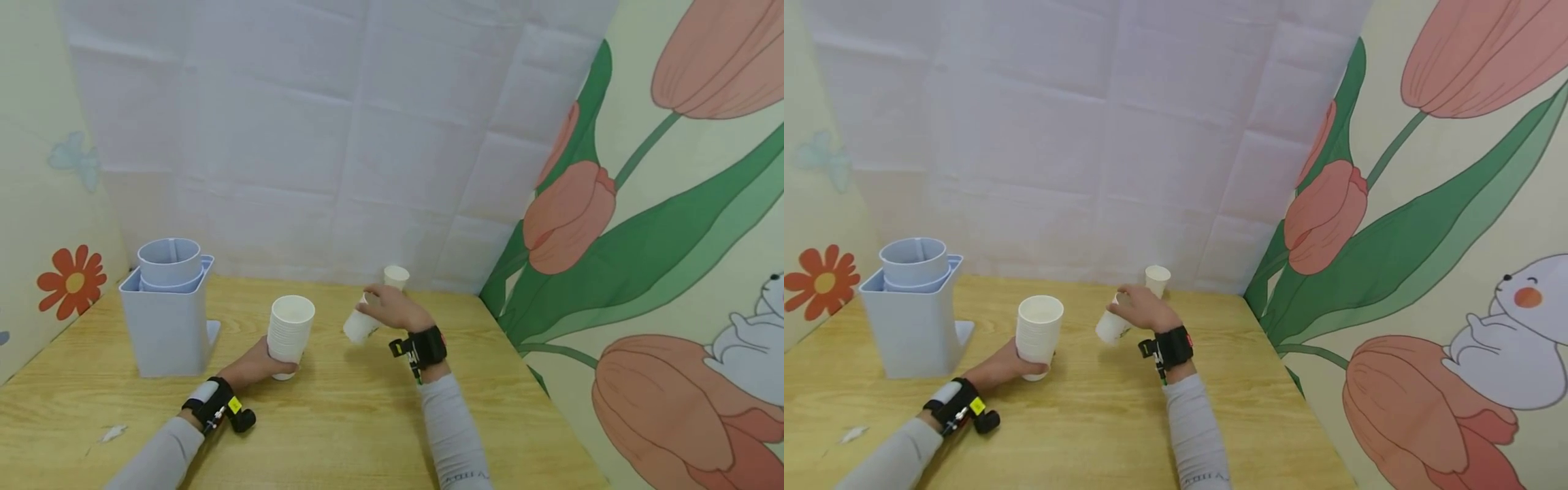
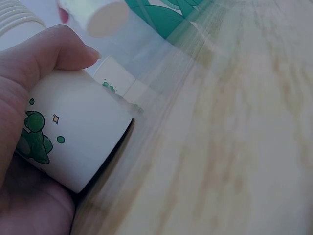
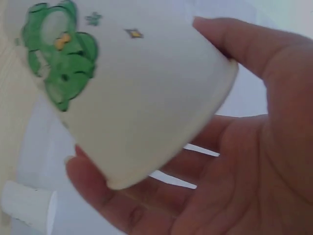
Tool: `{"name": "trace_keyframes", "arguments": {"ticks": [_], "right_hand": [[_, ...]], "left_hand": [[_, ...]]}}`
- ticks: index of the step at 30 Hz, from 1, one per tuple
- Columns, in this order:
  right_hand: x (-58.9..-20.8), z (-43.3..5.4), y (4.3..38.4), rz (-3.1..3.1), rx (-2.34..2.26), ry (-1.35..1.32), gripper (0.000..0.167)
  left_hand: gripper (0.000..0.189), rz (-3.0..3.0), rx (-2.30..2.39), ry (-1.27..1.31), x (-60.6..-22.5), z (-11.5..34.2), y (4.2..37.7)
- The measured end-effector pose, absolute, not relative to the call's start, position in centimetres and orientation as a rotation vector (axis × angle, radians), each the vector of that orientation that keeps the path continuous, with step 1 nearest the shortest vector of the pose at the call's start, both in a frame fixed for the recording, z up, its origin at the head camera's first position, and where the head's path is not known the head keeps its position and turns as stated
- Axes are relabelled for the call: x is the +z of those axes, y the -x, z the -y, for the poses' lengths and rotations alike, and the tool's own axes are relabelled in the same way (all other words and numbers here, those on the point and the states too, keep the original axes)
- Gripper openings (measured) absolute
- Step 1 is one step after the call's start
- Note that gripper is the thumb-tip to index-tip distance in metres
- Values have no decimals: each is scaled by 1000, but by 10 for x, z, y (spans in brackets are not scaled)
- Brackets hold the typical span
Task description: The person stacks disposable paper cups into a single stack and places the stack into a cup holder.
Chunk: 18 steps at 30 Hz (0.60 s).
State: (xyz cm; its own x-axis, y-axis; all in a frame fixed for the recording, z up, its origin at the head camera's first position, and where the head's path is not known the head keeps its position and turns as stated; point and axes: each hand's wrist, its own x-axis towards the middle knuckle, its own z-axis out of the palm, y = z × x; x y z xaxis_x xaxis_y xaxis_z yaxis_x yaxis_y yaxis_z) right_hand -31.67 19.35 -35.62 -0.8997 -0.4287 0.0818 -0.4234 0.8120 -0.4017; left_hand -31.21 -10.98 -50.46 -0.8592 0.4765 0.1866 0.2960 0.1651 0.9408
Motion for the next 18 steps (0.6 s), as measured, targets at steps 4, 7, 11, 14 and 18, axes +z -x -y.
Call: {"name": "trace_keyframes", "arguments": {"ticks": [4,7,11,14,18], "right_hand": [[-349,-185,311,-3036,-774,847,59],[-347,-179,308,-3087,-919,986,58],[-346,-169,304,-3069,-1192,1200,57],[-347,-159,302,-3008,-1329,1348,57],[-352,-146,300,-2968,-1350,1497,60]], "left_hand": [[71,-2274,1783,-755,-505,109,312],[71,-2274,1776,-752,-506,109,313],[73,-2279,1767,-738,-506,110,315],[72,-2280,1756,-743,-506,111,317],[71,-2267,1749,-784,-507,112,318]]}}
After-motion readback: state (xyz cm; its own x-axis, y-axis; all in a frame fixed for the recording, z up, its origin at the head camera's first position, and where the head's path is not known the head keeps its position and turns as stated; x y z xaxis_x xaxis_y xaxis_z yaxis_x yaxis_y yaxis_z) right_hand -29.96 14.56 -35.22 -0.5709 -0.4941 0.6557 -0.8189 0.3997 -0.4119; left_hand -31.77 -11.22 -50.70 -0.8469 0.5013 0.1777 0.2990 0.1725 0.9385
